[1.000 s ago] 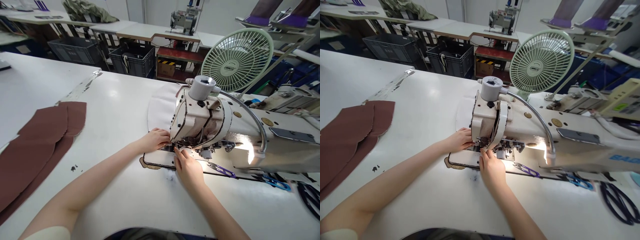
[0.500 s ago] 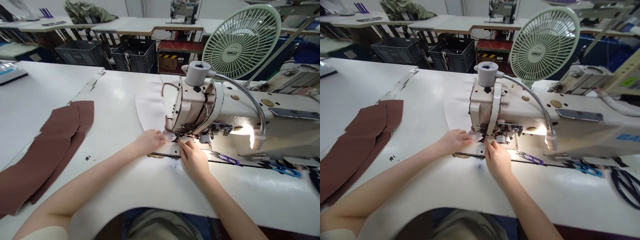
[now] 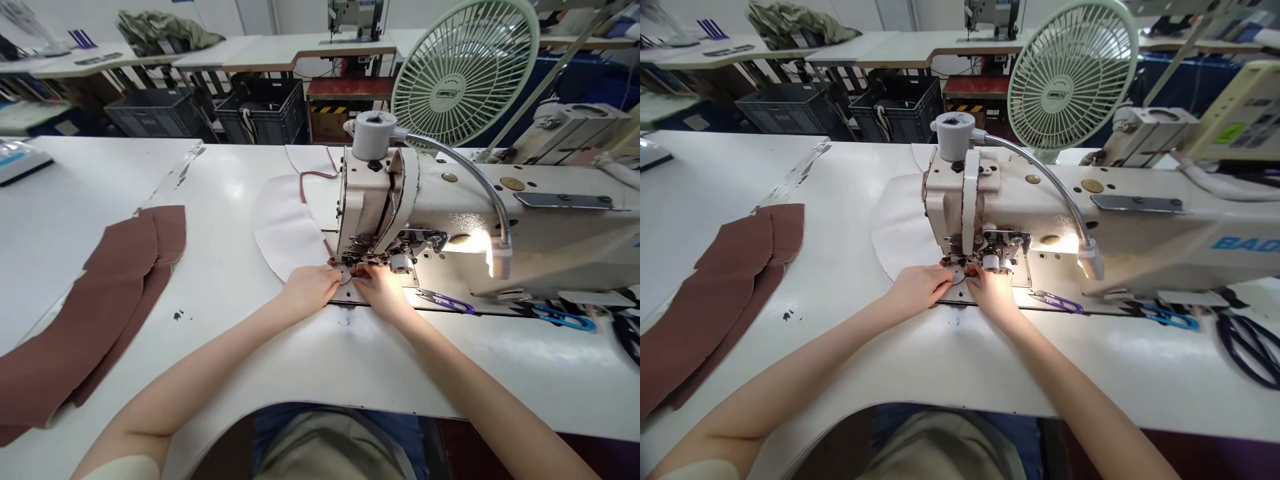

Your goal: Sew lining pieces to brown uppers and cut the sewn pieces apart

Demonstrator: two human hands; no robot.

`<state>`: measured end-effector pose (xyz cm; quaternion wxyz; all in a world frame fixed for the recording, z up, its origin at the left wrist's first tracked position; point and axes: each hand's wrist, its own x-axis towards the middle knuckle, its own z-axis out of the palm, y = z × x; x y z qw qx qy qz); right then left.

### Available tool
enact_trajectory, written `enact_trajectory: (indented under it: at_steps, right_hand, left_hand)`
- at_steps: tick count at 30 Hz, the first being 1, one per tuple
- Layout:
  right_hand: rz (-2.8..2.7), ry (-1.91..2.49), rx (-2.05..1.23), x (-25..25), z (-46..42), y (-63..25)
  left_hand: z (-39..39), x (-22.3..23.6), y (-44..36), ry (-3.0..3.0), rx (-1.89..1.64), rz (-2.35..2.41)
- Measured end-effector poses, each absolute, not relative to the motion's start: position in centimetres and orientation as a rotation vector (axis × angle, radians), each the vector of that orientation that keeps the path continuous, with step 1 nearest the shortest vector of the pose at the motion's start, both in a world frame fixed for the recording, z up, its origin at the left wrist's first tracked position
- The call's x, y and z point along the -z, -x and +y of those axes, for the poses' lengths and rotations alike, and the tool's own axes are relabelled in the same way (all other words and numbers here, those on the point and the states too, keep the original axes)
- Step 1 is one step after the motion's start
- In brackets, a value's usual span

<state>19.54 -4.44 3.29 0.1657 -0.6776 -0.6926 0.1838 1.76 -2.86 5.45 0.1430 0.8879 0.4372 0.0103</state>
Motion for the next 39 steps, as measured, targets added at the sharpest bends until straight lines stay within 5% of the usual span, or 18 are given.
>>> enact_trajectory:
  at_steps: [22,39]
  right_hand:
    - [-2.105,2.016,-0.215,-2.9,-4.1,-18.9]
    - [-2.067,1.939,-0.291,-2.6,-4.0,-19.0]
  left_hand:
    - [-0.8,-6.0,-3.3,-2.259,0.046,1.454]
    - [-0.9,-6.0,-3.2,-2.258,0.07,1.417]
